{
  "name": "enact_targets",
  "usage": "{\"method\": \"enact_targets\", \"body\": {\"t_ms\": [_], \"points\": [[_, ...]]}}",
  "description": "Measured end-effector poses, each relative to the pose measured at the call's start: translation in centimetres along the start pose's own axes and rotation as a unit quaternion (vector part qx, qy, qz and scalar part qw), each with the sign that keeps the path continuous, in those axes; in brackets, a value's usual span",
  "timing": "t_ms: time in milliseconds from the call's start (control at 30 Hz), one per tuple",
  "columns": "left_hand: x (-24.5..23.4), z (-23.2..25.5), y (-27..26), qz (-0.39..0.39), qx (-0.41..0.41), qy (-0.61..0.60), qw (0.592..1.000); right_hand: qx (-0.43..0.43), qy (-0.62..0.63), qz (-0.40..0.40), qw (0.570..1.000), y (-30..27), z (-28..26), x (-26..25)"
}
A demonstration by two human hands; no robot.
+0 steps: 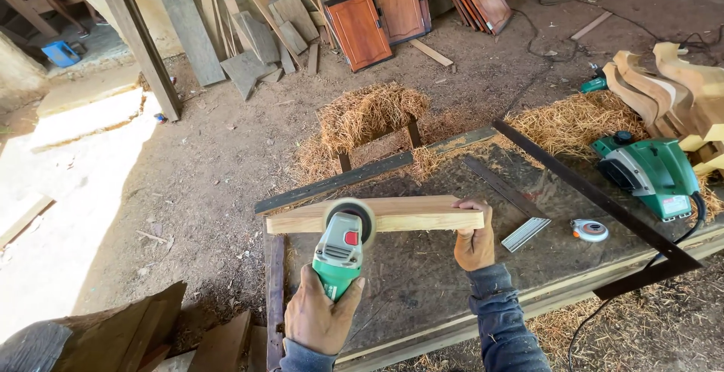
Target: The person uses a handheld electric sander to smooth the edges and surface of a rectangular wooden plank. They hold the plank with one hand and guide the sander along its length, flipping it over to work on different sides.
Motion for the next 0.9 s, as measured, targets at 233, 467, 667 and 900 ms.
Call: {"method": "enact_targets", "body": {"t_ms": [233,467,667,900], "points": [[0.7,2.1,-0.7,-0.022,0.005,0.05,0.999,0.003,0.006,-0.002,1.0,0.1,0.1,0.1],[1.1,1.5,-0.7,-0.012,0.009,0.055,0.998,0.011,0.003,-0.01,1.0,0.2,0.3,0.1],[-0.2,0.2,-1.1,0.022,-0.012,0.001,1.0,0.014,0.0,-0.002,1.0,-0.2,0.0,0.0],[1.2,-0.8,-1.2,0.025,-0.025,0.016,0.999,0.018,0.001,-0.006,1.0,-0.3,0.9,0.2]]}}
Point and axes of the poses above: each hand's wrist, its own y-axis towards the middle knuckle, its own x-axis out of the palm, z = x × y, the point moved 6 cm from there along y, towards the middle knuckle, and after that the axes turned 3 degrees about -z, right-handed, at the moved point
